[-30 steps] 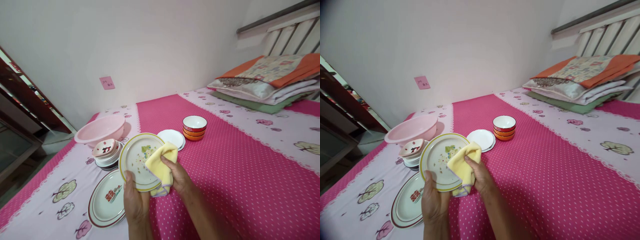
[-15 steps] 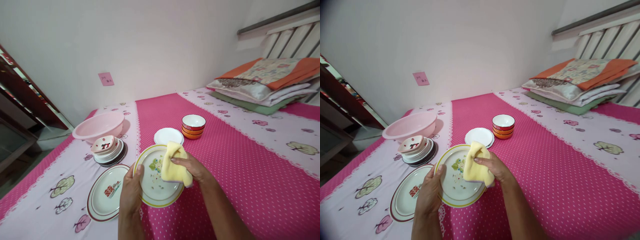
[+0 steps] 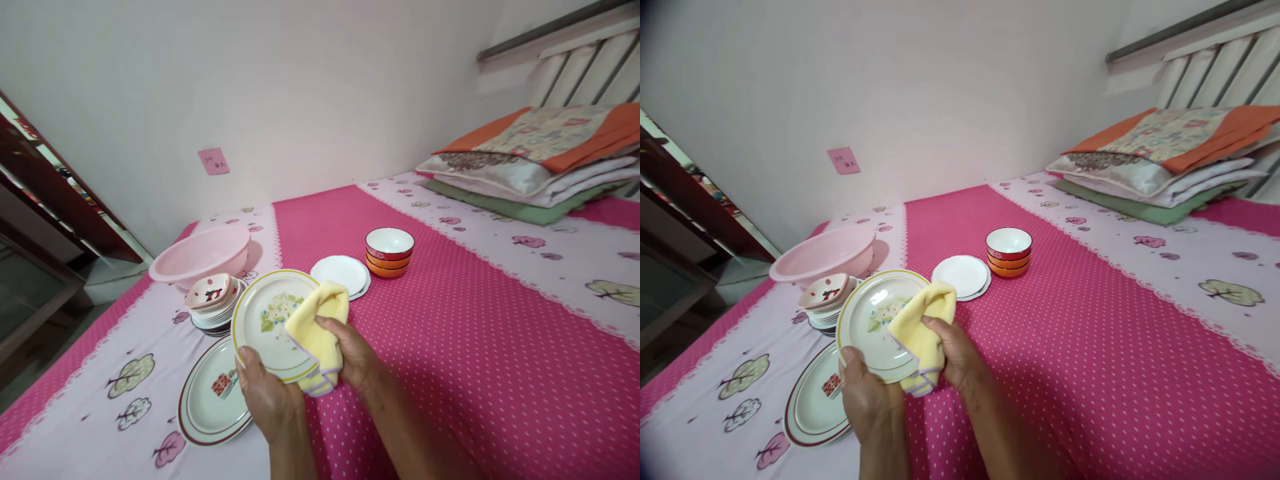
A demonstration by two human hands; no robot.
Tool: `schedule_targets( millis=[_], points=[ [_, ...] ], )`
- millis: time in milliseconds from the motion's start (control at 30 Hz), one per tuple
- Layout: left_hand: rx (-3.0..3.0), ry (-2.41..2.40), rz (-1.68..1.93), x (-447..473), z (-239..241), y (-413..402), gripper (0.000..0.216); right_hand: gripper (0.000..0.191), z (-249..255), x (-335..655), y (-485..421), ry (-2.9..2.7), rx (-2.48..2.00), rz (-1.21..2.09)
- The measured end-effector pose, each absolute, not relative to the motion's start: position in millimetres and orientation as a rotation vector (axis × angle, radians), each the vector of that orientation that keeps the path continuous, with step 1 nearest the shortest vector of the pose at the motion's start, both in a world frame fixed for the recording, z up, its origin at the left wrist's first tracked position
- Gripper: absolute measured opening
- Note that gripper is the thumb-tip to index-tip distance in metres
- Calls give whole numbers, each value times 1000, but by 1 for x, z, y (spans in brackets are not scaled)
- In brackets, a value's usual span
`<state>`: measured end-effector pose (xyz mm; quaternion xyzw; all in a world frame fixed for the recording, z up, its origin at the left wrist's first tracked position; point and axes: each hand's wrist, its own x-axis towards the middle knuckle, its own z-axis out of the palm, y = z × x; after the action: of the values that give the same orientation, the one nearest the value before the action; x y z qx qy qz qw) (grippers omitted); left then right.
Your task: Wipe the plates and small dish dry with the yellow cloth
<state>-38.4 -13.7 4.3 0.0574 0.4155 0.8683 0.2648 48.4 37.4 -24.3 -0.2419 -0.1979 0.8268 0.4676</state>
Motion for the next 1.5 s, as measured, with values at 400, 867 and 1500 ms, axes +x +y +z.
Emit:
schedule_targets(
  millis=[400, 867, 1500],
  points=[
    [231, 1125, 1902, -48, 8, -6, 38, 50, -14, 73, 41, -1036, -885, 1334],
    [-116, 736, 1619, -78, -8, -8, 55, 46, -19, 68, 32, -2171, -645, 398],
    [-20, 590, 1671, -51, -14, -11, 53, 86, 13, 75, 6, -2343, -945, 715]
  ],
)
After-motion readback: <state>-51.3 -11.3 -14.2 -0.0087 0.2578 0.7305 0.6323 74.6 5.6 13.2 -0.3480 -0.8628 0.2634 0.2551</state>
